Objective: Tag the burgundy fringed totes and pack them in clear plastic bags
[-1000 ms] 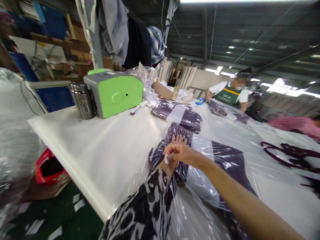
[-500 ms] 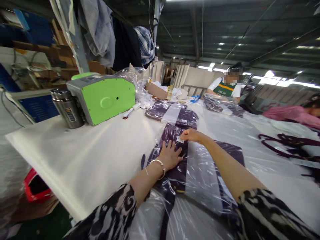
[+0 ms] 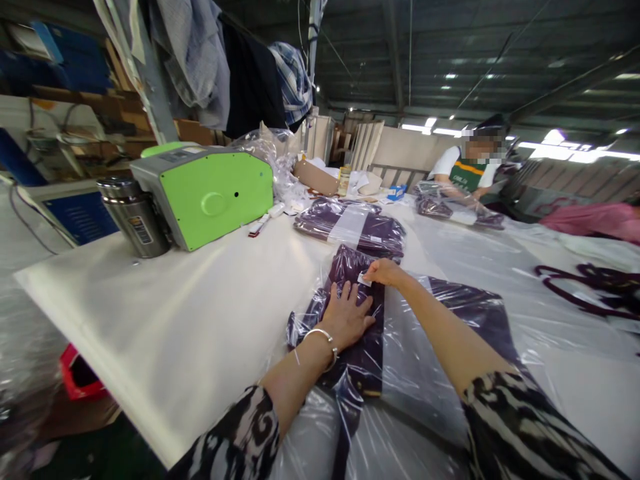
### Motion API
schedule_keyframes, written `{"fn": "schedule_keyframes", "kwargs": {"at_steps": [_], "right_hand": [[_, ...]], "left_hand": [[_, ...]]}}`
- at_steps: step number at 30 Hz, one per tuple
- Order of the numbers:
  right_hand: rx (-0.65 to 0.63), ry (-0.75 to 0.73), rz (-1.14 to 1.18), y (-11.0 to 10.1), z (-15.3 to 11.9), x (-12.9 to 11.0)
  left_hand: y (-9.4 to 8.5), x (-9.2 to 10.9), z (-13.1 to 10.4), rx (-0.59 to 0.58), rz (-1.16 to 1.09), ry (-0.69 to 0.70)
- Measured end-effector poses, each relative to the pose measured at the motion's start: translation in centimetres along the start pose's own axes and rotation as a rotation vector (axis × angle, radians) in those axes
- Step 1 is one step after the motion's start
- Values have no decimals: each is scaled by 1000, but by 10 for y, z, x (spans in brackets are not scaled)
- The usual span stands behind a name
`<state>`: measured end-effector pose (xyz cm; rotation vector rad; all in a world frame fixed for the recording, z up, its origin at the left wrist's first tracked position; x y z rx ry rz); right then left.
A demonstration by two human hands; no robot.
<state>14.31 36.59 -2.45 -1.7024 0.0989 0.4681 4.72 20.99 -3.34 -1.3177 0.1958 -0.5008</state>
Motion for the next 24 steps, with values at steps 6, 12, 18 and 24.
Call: {"fn": "schedule_keyframes", "kwargs": {"at_steps": [6, 12, 18, 24], "right_hand": [[36, -75, -57, 4, -4, -2], [184, -49, -173, -15, -15, -16], [505, -83, -321, -3, -40, -34], [234, 28, -171, 24, -33, -19]], "left_hand": [[-1, 1, 0, -14, -1, 4], [-3, 1, -1, -44, 7, -9], [-4, 1, 1, -24, 16, -9], [-1, 1, 4, -30, 62, 4]]}}
Point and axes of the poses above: each hand's wrist, its own z-axis towards the middle knuckle, its own y-axis out of the palm, x = y × z, the point moved 9 cm from there along z, towards the middle knuckle, and after that the axes turned 3 degrees about -z, right-handed, at the moved point
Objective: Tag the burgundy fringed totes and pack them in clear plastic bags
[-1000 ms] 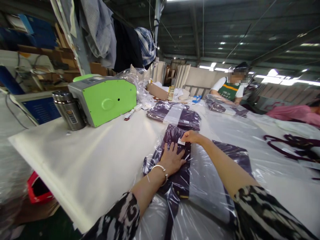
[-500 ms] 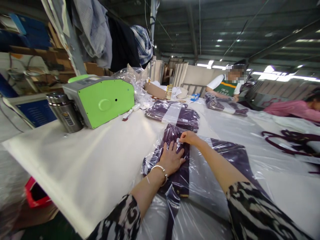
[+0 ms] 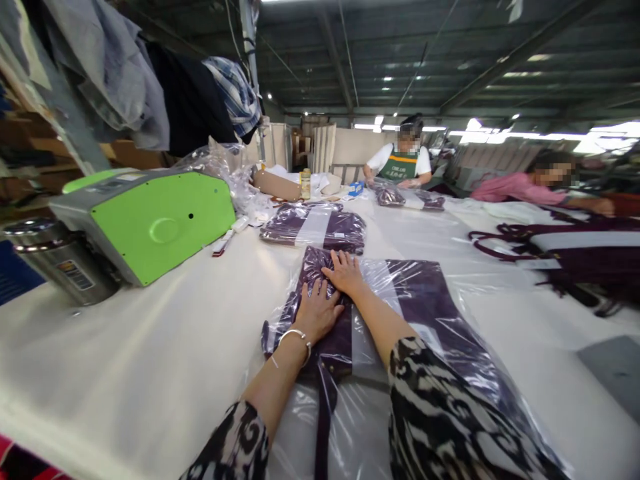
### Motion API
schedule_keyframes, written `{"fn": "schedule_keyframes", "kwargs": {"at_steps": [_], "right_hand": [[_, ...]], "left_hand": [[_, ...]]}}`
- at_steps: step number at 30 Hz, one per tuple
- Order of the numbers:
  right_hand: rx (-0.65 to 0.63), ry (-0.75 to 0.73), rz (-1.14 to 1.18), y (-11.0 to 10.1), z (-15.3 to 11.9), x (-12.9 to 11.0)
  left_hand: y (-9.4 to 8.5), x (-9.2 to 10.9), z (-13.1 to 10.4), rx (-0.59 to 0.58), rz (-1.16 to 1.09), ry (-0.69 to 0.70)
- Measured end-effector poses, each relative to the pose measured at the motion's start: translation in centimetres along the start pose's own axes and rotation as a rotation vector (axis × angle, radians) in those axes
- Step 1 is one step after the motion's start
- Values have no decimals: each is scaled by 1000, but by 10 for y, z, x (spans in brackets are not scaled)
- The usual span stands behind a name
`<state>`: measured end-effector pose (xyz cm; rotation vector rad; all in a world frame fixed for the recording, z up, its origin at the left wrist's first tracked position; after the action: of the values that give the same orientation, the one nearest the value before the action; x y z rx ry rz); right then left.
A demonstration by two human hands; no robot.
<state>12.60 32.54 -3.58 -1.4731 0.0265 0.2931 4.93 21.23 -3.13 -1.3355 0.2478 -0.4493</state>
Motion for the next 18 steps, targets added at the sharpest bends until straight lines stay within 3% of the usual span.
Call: {"fn": "schedule_keyframes", "kwargs": {"at_steps": [3, 6, 11, 14, 18], "right_hand": [[-116, -47, 120, -11, -20, -1], [-203, -90, 162, -30, -66, 11], [-56, -65, 50, -63, -173, 64], [-56, 12, -31, -52, -220, 94], [-112, 48, 19, -36, -231, 106]], "left_hand": [[1, 0, 1, -13, 1, 13], [2, -1, 3, -25, -25, 10], [-7, 4, 1, -49, -51, -4], [-19, 11, -5, -87, -33, 22], [-37, 7, -32, -109, 41, 21]]}}
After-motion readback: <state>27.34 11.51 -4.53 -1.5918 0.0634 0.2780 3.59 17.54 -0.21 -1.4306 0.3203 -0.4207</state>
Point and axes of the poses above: each hand's wrist, its own z-axis towards the middle knuckle, its own y-axis out of the palm, x = y × z, the point moved 9 cm from there along z, towards the middle knuckle, and after that the axes turned 3 degrees about -z, right-handed, at the moved point
